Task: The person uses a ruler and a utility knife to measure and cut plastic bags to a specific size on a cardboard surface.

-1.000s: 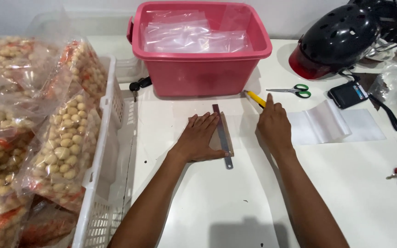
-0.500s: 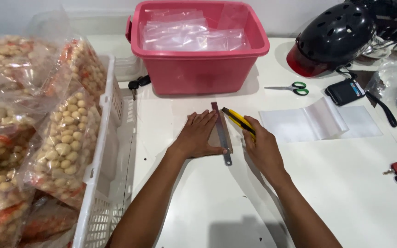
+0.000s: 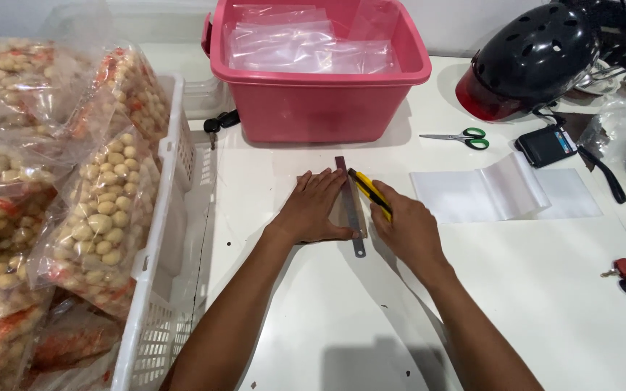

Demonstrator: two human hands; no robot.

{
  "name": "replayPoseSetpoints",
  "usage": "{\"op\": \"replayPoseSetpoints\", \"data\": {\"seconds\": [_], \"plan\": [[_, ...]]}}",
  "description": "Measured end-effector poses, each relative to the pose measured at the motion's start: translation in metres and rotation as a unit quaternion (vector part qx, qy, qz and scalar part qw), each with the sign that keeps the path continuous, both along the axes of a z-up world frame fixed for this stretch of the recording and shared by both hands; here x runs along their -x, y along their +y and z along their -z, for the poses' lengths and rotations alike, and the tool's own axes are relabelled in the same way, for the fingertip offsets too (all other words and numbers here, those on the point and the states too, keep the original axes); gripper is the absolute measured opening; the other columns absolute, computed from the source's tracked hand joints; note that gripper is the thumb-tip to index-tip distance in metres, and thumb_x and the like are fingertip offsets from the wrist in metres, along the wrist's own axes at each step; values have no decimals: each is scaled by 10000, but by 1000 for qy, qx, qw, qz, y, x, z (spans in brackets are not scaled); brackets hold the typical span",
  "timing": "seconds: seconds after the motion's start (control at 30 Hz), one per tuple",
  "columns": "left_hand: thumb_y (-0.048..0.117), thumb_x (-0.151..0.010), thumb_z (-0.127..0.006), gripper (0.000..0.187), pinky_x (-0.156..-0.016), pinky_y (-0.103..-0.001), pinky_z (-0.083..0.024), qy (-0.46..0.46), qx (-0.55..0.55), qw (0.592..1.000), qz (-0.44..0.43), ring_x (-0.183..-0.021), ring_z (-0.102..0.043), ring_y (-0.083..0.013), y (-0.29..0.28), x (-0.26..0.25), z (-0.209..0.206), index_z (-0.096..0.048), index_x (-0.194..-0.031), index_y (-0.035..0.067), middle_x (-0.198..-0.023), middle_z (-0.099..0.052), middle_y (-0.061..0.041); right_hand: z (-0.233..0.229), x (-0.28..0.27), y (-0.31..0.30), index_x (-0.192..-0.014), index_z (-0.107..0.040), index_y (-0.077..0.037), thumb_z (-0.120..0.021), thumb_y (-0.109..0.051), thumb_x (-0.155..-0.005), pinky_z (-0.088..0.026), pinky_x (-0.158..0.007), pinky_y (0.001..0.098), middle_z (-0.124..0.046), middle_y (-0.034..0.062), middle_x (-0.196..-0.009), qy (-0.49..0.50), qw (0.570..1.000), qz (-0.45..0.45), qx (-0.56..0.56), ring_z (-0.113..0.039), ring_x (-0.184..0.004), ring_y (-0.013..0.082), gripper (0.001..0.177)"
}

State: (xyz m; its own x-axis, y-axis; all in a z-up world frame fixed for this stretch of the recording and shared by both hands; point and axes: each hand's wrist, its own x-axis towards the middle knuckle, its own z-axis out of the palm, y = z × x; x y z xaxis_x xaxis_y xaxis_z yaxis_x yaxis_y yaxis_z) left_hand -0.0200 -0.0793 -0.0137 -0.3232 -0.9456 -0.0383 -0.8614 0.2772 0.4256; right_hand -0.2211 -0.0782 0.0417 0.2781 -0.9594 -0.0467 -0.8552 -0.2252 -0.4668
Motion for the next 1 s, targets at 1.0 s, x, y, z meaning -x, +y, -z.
{"op": "replayPoseSetpoints", "data": {"seconds": [1.0], "plan": [[785, -735, -636, 1132, -1289, -487, -55, 0, 23, 1000, -8, -1561, -227, -277, -2, 0, 7, -324, -1575, 94, -1673, -303, -99, -21, -22, -24, -1492, -522, -39, -637, -108, -916, -517, -373, 265, -701, 273, -842, 8, 996, -18, -84, -647, -469, 199, 591]]}}
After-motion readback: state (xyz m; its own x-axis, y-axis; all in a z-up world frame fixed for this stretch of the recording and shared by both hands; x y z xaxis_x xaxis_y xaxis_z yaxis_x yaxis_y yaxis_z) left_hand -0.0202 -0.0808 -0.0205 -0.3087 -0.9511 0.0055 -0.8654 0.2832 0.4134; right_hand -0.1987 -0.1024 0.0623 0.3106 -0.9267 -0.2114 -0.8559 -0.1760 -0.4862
